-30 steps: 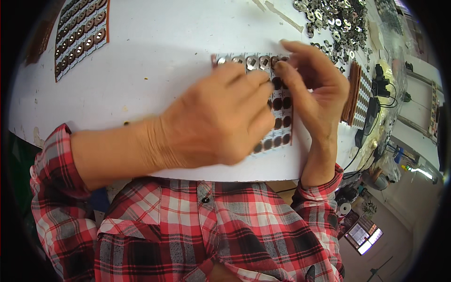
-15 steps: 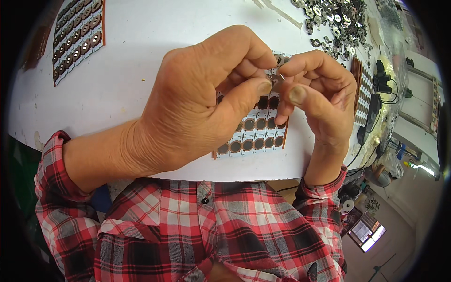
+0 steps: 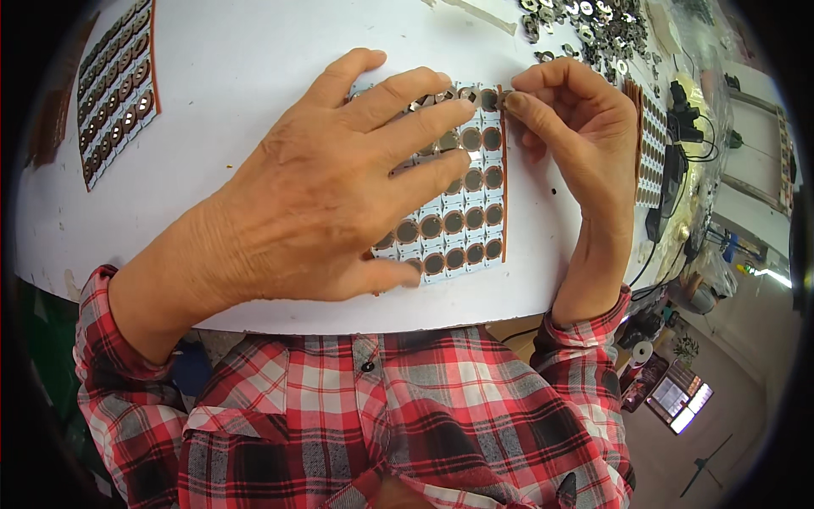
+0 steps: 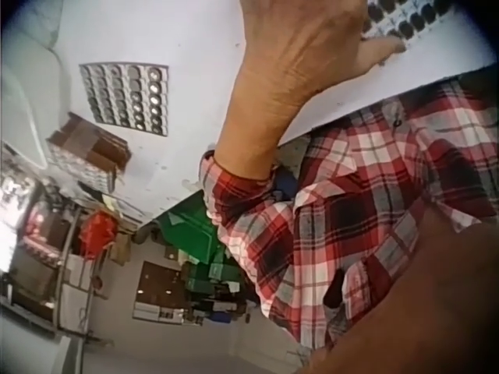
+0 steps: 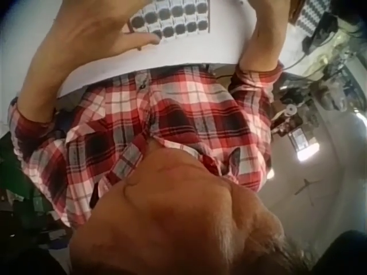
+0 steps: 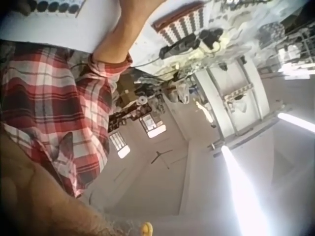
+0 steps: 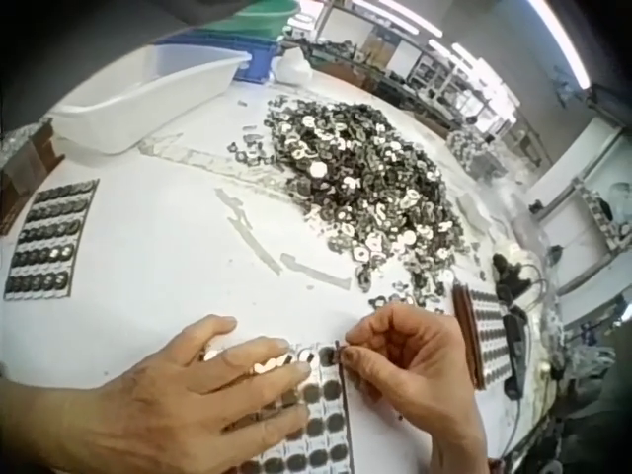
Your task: Manually placing small metal components into a grid-patterned board at a factory workbench.
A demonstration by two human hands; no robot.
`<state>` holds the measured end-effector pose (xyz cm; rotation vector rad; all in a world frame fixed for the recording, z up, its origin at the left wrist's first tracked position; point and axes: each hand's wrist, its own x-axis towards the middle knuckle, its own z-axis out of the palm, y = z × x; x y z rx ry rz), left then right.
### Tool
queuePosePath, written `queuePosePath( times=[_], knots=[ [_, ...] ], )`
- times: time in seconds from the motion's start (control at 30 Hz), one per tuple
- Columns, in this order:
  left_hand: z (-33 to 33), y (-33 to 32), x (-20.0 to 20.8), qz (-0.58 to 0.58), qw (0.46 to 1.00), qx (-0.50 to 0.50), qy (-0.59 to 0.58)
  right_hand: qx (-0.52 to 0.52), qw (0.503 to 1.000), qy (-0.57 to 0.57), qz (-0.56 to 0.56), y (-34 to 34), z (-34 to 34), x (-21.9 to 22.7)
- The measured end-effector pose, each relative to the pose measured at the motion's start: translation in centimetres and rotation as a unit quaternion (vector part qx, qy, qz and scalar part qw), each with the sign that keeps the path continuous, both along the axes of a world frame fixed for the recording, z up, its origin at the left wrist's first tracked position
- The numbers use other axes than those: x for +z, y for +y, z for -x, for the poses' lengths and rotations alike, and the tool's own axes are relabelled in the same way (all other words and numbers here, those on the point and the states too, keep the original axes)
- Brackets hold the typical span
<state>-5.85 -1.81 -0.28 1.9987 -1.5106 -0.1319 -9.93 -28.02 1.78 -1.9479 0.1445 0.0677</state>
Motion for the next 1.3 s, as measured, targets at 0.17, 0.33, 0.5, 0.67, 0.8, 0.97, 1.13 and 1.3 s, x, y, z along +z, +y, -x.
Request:
queuePosePath(
  times=[0.17, 0.33, 0.5, 0.67, 0.8, 0.97, 1.13, 1.3],
  knots=[
    [0.7, -0.1, 0.4, -0.018, 1.000, 0.011, -0.005, -0.003, 0.999, -0.038, 0.031, 1.1, 0.0, -0.6],
    [1.2, -0.4, 0.5, -0.039, 0.999, 0.016, -0.008, -0.025, 0.998, -0.052, 0.029, 1.6, 0.3, -0.6],
    [1.6, -0.4, 0.7, -0.039, 0.999, 0.024, 0.002, 0.016, 0.998, -0.023, 0.060, 1.2, 0.5, -0.3],
    [1.8, -0.5, 0.7, -0.040, 0.999, 0.028, 0.013, 0.022, 0.996, -0.037, 0.072, 0.5, 0.3, -1.0],
    [1.8, -0.5, 0.9, -0.044, 0.998, 0.033, 0.023, 0.022, 0.998, -0.011, 0.057, 0.5, -0.1, -1.0],
    [2.1, -0.5, 1.3, -0.058, 0.998, 0.029, 0.016, 0.058, 0.997, -0.015, 0.046, 0.1, -0.1, -1.0],
    [2.0, -0.5, 1.5, -0.064, 0.998, 0.021, 0.010, -0.002, 0.994, -0.067, 0.091, 0.3, 0.3, -1.1],
    [1.4, -0.3, 1.7, -0.073, 0.997, 0.035, 0.011, -0.127, 0.943, -0.170, 0.258, -2.4, -0.9, -1.1]
  ],
)
